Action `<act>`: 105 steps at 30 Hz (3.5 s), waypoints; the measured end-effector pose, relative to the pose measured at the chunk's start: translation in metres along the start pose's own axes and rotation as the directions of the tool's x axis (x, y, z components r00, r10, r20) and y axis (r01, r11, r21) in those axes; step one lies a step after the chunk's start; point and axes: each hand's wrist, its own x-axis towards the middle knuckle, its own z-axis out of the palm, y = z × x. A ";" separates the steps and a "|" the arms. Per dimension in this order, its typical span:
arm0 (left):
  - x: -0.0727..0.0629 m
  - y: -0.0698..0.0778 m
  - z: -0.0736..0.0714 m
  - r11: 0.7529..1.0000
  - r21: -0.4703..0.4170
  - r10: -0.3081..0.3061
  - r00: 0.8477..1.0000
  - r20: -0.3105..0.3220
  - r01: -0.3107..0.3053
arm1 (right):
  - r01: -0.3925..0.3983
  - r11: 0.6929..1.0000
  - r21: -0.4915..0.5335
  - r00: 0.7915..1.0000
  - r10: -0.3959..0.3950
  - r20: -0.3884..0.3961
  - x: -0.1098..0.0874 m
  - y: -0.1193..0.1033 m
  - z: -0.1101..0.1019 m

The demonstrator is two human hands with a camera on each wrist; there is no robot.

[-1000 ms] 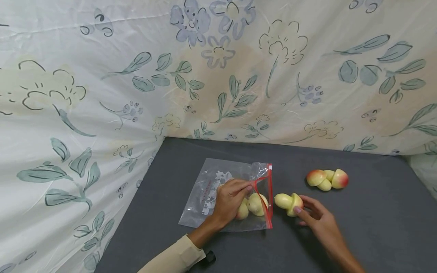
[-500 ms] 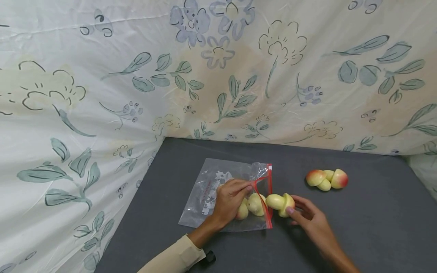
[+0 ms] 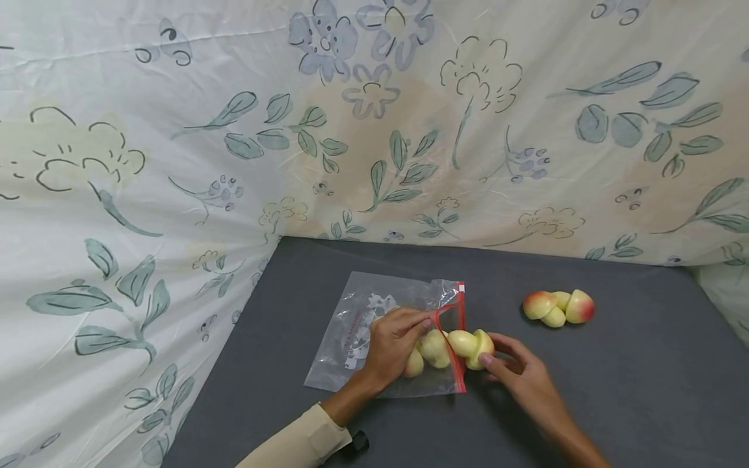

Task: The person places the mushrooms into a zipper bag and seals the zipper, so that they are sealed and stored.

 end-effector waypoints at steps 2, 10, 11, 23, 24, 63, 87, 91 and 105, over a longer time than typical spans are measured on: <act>0.000 0.000 0.000 1.000 0.001 0.000 1.000 0.000 0.000 | 0.001 1.000 0.012 1.000 -0.001 0.007 0.001 -0.001 0.002; 0.000 0.002 0.000 1.000 0.003 -0.001 1.000 -0.012 0.001 | 0.020 0.999 0.035 0.999 -0.022 0.044 0.005 -0.005 0.011; 0.000 0.002 0.000 1.000 0.002 -0.003 1.000 -0.014 0.003 | 0.028 0.999 0.036 0.998 -0.029 0.047 0.006 -0.005 0.011; 0.001 0.005 -0.001 0.999 -0.024 -0.022 1.000 -0.022 0.021 | 0.050 0.998 0.050 0.996 -0.053 0.066 0.015 -0.003 0.017; 0.001 0.006 -0.001 0.999 -0.029 -0.025 0.999 -0.022 0.024 | 0.049 0.998 0.050 0.996 -0.052 0.067 0.016 -0.003 0.017; 0.001 0.008 -0.003 0.997 -0.007 -0.078 0.997 -0.015 0.078 | 0.069 0.996 0.065 0.993 -0.075 0.092 0.025 -0.003 0.029; 0.002 0.008 -0.002 0.998 -0.038 -0.052 0.999 0.005 0.052 | 0.053 0.996 0.070 0.995 -0.059 0.086 0.022 0.001 0.025; 0.003 0.008 -0.003 0.998 -0.042 -0.050 0.999 0.005 0.050 | 0.031 0.997 0.072 0.997 -0.035 0.065 0.020 0.001 0.022; 0.002 0.006 -0.003 0.997 -0.037 -0.061 0.998 0.003 0.061 | 0.029 0.999 0.036 0.999 -0.028 -0.031 0.016 0.003 -0.001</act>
